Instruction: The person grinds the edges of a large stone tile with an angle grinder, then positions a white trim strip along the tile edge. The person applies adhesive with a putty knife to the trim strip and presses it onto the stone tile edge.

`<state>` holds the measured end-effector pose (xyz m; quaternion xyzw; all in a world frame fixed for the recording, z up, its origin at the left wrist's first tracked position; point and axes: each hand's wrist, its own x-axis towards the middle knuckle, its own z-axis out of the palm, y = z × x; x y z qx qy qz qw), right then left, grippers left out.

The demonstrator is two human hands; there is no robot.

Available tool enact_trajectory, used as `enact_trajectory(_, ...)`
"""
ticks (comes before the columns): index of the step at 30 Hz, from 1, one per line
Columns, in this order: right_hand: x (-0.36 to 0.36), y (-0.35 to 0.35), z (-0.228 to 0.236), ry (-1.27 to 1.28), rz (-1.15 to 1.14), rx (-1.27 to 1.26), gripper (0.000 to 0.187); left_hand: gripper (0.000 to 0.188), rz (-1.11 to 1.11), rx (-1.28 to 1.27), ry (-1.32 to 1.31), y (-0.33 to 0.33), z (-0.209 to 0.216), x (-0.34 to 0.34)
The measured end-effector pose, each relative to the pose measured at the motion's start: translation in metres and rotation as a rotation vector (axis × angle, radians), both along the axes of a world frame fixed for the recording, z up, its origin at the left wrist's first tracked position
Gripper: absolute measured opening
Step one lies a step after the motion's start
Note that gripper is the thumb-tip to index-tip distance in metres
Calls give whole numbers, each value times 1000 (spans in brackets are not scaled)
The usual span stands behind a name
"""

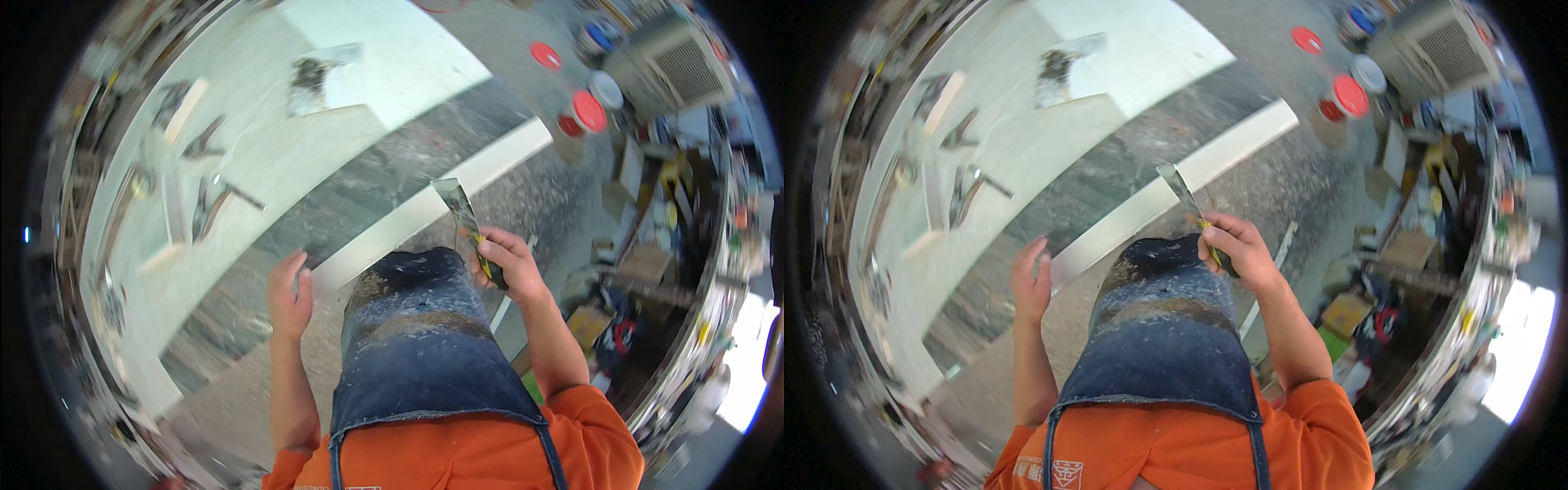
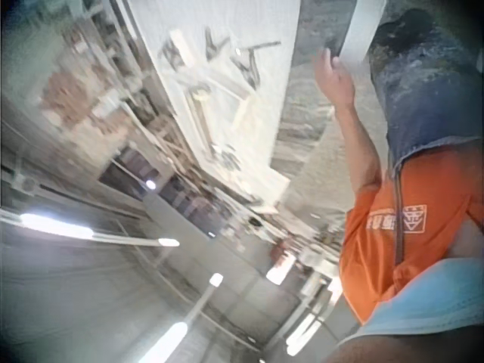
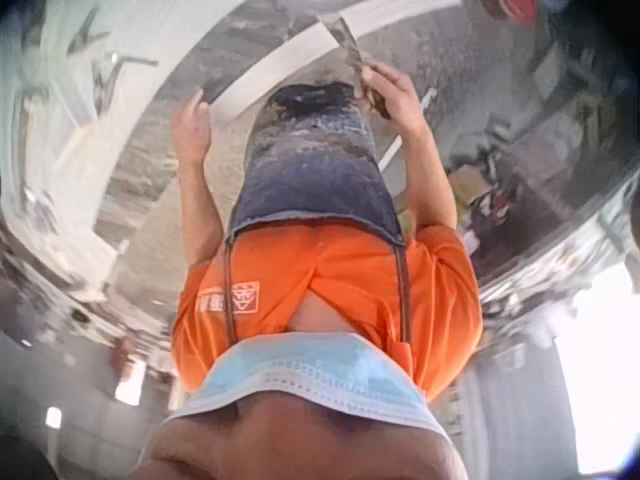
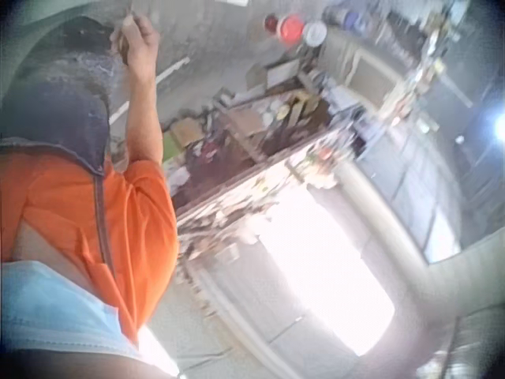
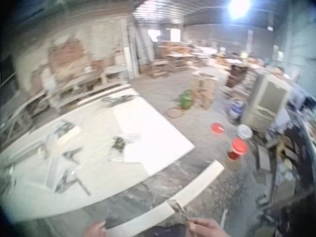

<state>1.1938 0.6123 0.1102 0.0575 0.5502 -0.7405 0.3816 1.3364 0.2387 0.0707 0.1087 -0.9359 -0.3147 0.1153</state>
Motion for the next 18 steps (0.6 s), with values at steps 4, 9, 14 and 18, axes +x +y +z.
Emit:
enact_trajectory(4,-41,-26,19,63,253,75,39,26,327,13,10,7,3,64)
enact_trajectory(9,-106,-77,28,485,486,406,41,25,689,132,92,32,-18,115)
enact_trajectory(14,-213,-125,6,1179,564,734,43,26,939,98,23,76,-48,168)
enact_trajectory(18,-287,-171,-47,1376,506,681,41,27,1289,184,-86,153,-71,194)
